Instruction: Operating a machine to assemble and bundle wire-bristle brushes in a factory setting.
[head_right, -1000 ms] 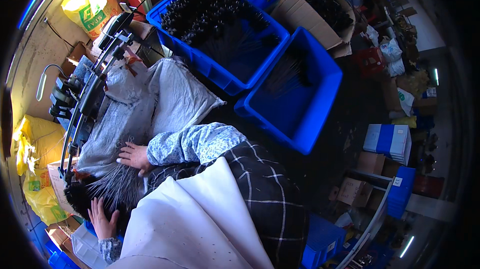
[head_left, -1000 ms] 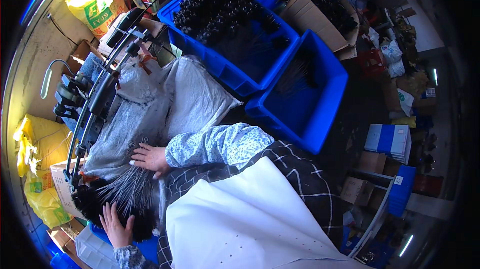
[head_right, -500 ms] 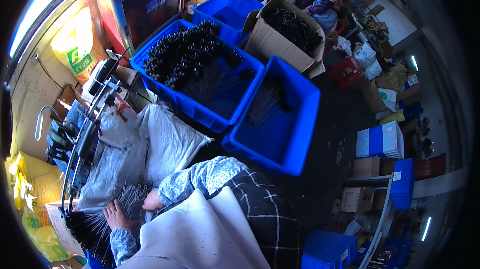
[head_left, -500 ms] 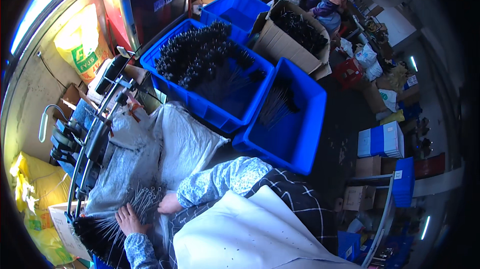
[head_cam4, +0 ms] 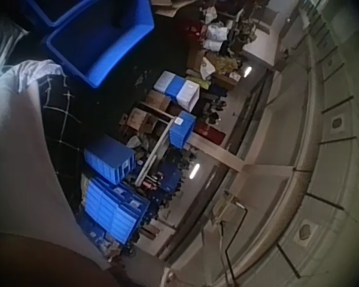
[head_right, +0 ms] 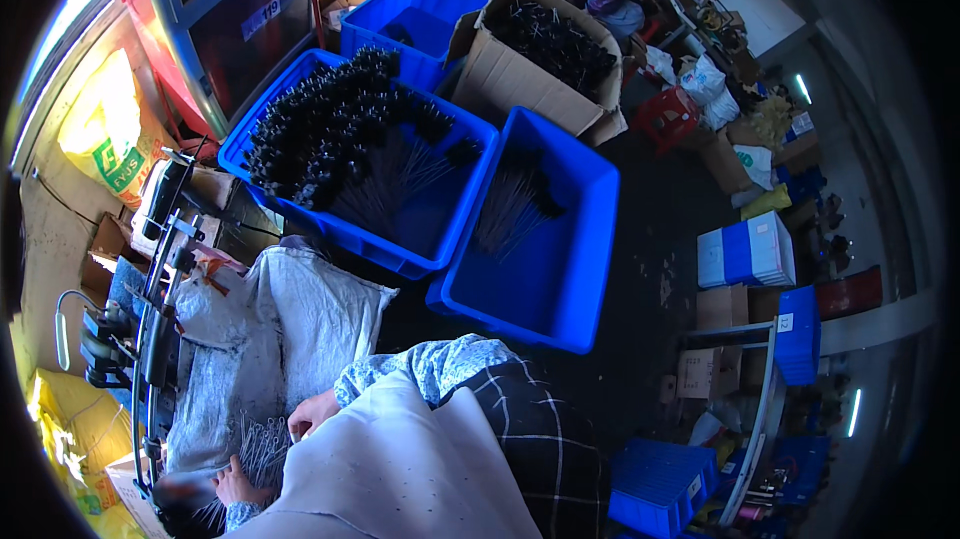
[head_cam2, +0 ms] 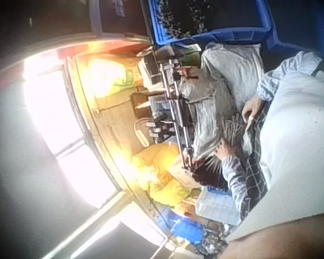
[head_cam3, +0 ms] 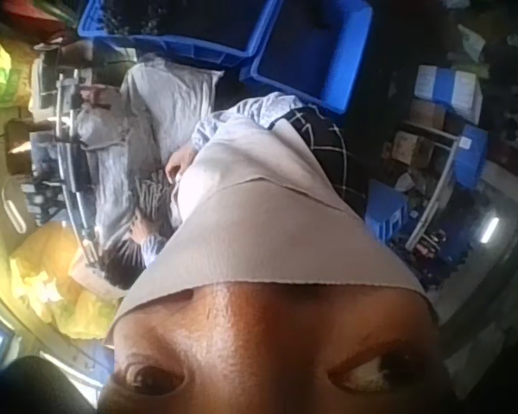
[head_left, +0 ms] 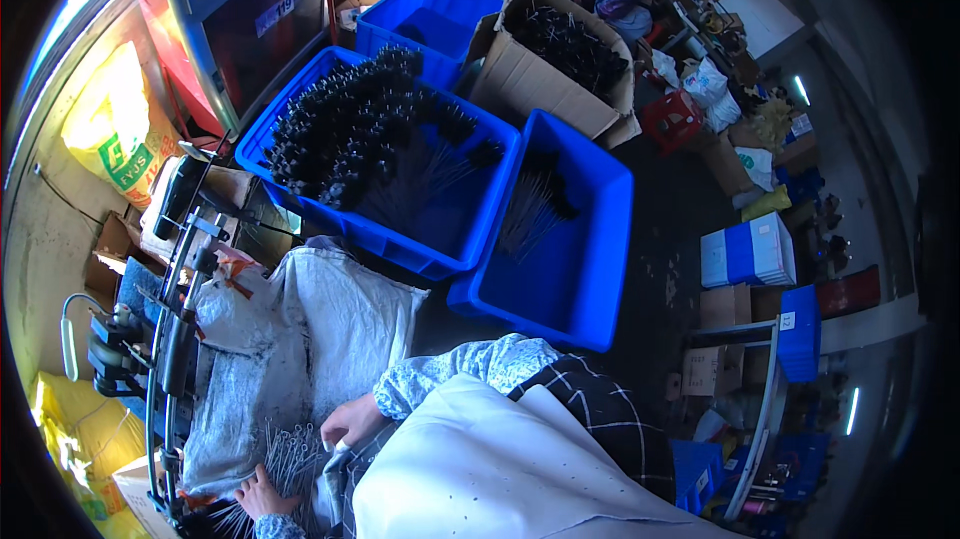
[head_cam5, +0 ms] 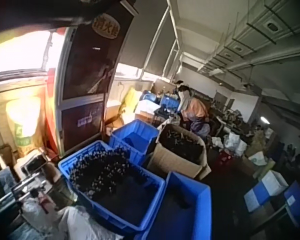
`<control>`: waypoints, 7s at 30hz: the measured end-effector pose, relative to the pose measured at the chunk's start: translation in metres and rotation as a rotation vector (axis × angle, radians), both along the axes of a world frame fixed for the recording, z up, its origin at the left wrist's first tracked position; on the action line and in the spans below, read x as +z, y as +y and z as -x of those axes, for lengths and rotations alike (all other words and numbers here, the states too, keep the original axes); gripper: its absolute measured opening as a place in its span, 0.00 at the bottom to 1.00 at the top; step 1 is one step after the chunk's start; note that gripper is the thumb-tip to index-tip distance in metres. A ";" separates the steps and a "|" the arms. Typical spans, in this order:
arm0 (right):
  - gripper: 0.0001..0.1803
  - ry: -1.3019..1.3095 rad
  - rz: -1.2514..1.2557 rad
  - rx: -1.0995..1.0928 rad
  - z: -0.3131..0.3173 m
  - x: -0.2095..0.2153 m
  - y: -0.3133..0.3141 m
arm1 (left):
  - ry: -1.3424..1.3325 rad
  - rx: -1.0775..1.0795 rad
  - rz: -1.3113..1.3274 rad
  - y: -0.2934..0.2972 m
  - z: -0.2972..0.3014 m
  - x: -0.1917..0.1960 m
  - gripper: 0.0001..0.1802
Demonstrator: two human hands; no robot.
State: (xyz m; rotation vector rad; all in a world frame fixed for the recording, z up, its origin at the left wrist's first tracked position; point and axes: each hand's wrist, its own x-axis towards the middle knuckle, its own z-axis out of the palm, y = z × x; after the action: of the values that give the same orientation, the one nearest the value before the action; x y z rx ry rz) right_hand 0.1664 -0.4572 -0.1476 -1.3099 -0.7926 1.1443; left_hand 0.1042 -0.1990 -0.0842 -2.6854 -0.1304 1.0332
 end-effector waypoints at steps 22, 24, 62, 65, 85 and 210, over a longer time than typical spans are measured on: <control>0.17 0.077 0.141 -0.076 -0.005 -0.022 -0.001 | 0.031 0.001 0.011 -0.002 -0.005 0.000 0.51; 0.17 0.084 0.134 -0.099 -0.003 -0.025 0.000 | 0.027 -0.007 0.012 0.000 -0.004 0.001 0.52; 0.18 0.100 0.279 -0.150 -0.002 -0.041 0.003 | 0.090 0.075 -0.017 0.003 -0.001 -0.003 0.53; 0.18 0.108 0.271 -0.157 -0.002 -0.049 0.008 | 0.003 0.079 0.020 -0.002 -0.001 0.004 0.52; 0.21 -0.840 -0.225 0.140 -0.007 0.042 0.153 | -1.172 0.864 2.581 0.059 0.045 0.143 0.11; 0.18 -1.616 0.845 -0.475 -0.327 0.059 0.177 | -1.679 0.881 1.193 0.093 0.078 0.151 0.11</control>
State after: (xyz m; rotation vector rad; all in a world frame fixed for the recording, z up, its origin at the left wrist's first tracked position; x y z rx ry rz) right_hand 0.4934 -0.2801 -0.0884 -2.9722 -0.9663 -0.3004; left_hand 0.0260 -0.1062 0.0667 -3.5189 -1.3481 -2.0467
